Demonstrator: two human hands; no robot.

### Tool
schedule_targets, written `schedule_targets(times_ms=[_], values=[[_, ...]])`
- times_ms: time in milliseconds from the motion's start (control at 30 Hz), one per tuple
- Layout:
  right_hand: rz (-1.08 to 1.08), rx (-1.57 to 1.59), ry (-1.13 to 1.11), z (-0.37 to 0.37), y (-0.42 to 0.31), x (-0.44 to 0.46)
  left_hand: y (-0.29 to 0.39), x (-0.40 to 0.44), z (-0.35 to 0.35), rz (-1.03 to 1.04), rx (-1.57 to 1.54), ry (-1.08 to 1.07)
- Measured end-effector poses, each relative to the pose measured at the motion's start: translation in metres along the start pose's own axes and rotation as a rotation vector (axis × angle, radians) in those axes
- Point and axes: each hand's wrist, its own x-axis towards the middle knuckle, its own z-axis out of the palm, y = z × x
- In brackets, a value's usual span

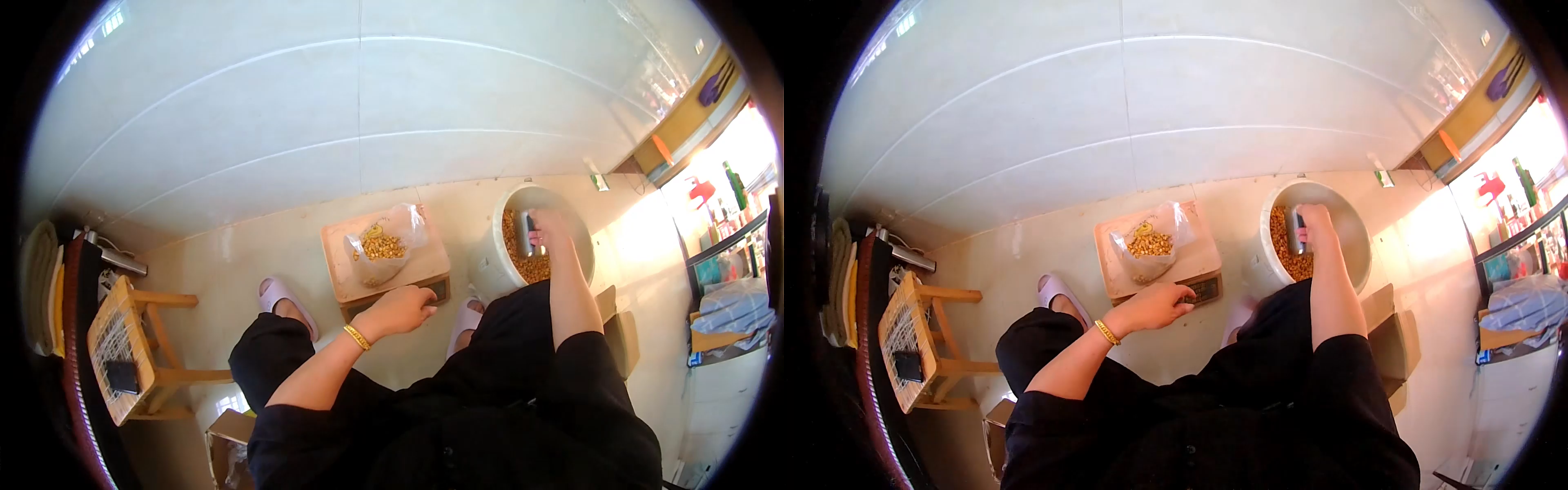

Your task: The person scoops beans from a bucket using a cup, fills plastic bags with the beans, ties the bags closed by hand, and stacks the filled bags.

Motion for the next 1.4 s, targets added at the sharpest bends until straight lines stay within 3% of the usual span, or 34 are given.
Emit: schedule_targets(times_ms=[33, 100, 200, 267, 333, 433, 567, 600, 733, 833, 867, 900, 933, 967, 1033, 1067, 1133, 1267, 1400], values=[[-0.045, -0.19, 0.048, 0.004, 0.0, -0.001, 0.0, -0.001, -0.002, -0.019, -0.021, -0.01], [-0.076, -0.251, 0.087, 0.018, -0.009, -0.009, -0.008, -0.002, -0.005, -0.035, -0.019, 0.05], [-0.27, -0.194, -0.134, 0.047, -0.03, -0.043, -0.015, -0.011, -0.017, -0.089, -0.01, 0.198], [-0.487, -0.369, -0.333, 0.074, -0.038, -0.053, -0.022, -0.014, -0.022, -0.122, 0.0, 0.286], [-0.737, -0.477, -0.36, 0.11, -0.038, -0.059, -0.034, -0.012, -0.022, -0.158, 0.207, 0.584], [-0.701, -0.468, -0.401, 0.157, -0.047, -0.08, -0.045, -0.006, -0.028, -0.311, 0.336, 0.707], [-0.614, -0.832, -0.36, 0.192, -0.055, -0.106, -0.056, 0.002, -0.031, -0.389, 0.395, 0.719], [-0.558, -0.981, -0.388, 0.193, -0.057, -0.114, -0.056, 0.003, -0.033, -0.455, 0.321, 0.655], [-0.623, -1.009, -0.427, 0.197, -0.052, -0.113, -0.079, 0.015, -0.026, -0.567, 0.112, 0.561], [-0.602, -0.834, -0.488, 0.208, -0.042, -0.077, -0.089, 0.024, -0.023, -0.533, 0.096, 0.614], [-0.487, -0.512, -0.579, 0.209, -0.04, -0.07, -0.091, 0.029, -0.024, -0.531, 0.095, 0.607], [-0.367, -0.187, -0.653, 0.208, -0.043, -0.072, -0.091, 0.033, -0.03, -0.498, -0.299, 0.633], [-0.362, -0.182, -0.648, 0.205, -0.046, -0.073, -0.09, 0.036, -0.034, -0.453, -0.692, 0.642], [-0.349, -0.095, -0.684, 0.201, -0.048, -0.074, -0.088, 0.037, -0.035, -0.453, -0.688, 0.631], [-0.333, 0.001, -0.711, 0.192, -0.057, -0.081, -0.063, 0.031, -0.049, -0.368, -0.937, 0.826], [-0.324, 0.042, -0.721, 0.188, -0.061, -0.083, -0.062, 0.032, -0.051, -0.368, -0.931, 0.816], [-0.312, 0.091, -0.728, 0.185, -0.065, -0.084, -0.063, 0.03, -0.055, -0.303, -0.838, 0.998], [-0.338, 0.167, -0.702, 0.19, -0.067, -0.091, -0.068, 0.026, -0.054, -0.394, -0.659, 1.003], [-0.327, 0.024, -0.619, 0.205, -0.054, -0.098, -0.075, 0.018, -0.051, -0.543, -0.35, 0.705]])
